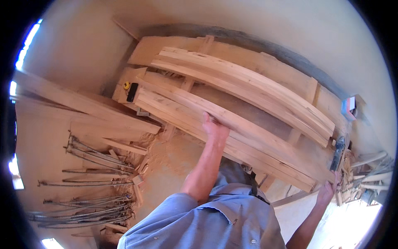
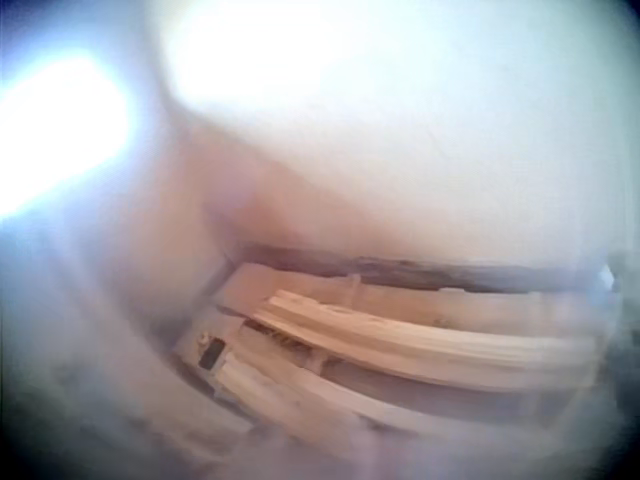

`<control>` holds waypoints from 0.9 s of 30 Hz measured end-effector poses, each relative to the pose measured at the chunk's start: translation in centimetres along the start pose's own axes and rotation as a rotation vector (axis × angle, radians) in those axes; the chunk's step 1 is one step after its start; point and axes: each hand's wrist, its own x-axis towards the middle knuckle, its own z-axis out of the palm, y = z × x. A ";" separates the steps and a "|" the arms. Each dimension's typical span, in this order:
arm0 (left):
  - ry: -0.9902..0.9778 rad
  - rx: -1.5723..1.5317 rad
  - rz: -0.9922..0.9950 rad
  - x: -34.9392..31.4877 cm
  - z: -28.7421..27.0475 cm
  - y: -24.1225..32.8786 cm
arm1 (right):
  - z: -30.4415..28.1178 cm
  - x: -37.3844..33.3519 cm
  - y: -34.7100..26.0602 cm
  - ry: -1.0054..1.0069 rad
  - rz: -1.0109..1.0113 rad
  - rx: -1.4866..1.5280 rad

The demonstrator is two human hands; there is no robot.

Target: The person repeatedly picks up long wooden planks from a pile, lifts them, and places them back on the stack. The hands handle each plank individually, adjusting their position before setting them down.

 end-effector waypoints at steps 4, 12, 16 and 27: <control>0.195 0.289 0.006 0.7 1.6 -0.6 | -0.6 1.0 1.9 0.159 0.150 -0.029; 0.627 0.696 -0.042 5.2 2.1 -1.8 | -1.5 5.8 5.4 0.416 0.447 -0.244; 0.560 0.662 -0.058 8.4 -0.1 -1.6 | -1.9 8.4 6.9 0.462 0.538 -0.329; 0.528 1.007 -0.185 11.5 1.0 -1.0 | 1.4 13.9 10.5 0.494 0.716 -0.516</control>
